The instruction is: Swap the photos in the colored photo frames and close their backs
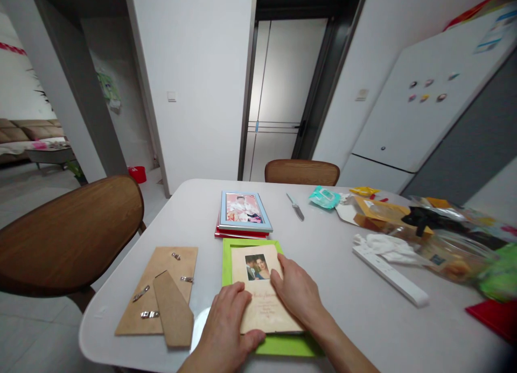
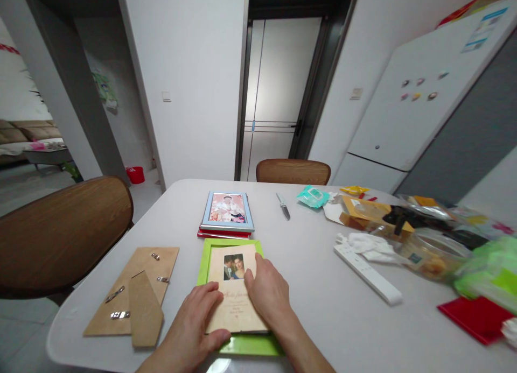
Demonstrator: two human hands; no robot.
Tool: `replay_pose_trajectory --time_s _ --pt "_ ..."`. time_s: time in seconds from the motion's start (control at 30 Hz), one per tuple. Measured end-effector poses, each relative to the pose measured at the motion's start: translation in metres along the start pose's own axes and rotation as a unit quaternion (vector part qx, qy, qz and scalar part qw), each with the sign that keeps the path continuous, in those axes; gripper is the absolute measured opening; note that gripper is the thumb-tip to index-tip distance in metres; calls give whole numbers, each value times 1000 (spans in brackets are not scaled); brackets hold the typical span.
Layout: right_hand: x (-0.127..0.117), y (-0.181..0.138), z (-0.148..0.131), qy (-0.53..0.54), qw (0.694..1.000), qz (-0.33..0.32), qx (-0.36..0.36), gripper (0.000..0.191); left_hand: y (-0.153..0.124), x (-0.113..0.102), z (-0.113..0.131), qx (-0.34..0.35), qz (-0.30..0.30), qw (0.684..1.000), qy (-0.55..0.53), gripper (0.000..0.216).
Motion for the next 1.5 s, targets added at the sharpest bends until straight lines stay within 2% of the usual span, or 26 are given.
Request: replay_pose_trajectory --time_s 0.13,0.4,0.47,0.57,0.63,0.8,0.93,1.03,1.1,1.2,1.5 --pt "0 -3 -5 -18 999 4 -30 44 1 -1 2 2 1 1000 12 44" --pt "5 -2 14 123 992 16 -13 43 0 0 2 17 0 999 38 40" --pt "6 -1 18 175 985 9 12 41 -1 0 3 24 -4 998 50 43" --pt "9 0 26 281 958 -13 66 43 -2 1 4 40 -9 997 59 46" --pt "10 1 28 303 950 -20 76 43 -3 1 5 48 -6 997 63 46" --pt "10 6 21 186 982 -13 33 37 -1 2 4 46 -14 996 73 43" --pt "7 5 11 145 989 7 10 34 0 2 5 38 -20 996 77 43" --pt "3 -1 -2 50 998 26 -40 33 0 0 6 30 -19 996 82 38" --pt "4 -6 -9 -20 997 28 -71 35 0 1 7 29 -24 996 86 35" --pt "8 -12 -12 -70 994 14 -86 38 0 2 10 31 -33 994 95 33" --pt "24 -20 -8 -113 988 -36 -97 47 2 5 16 43 -52 991 115 33"
Point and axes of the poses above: each hand's wrist, its own y-axis towards the middle knuckle, its own x-axis out of the palm, z = x × y, the point moved 8 cm from there along y, towards the middle knuckle, and after that the axes turned 8 degrees about -y, right-handed, at the moved point
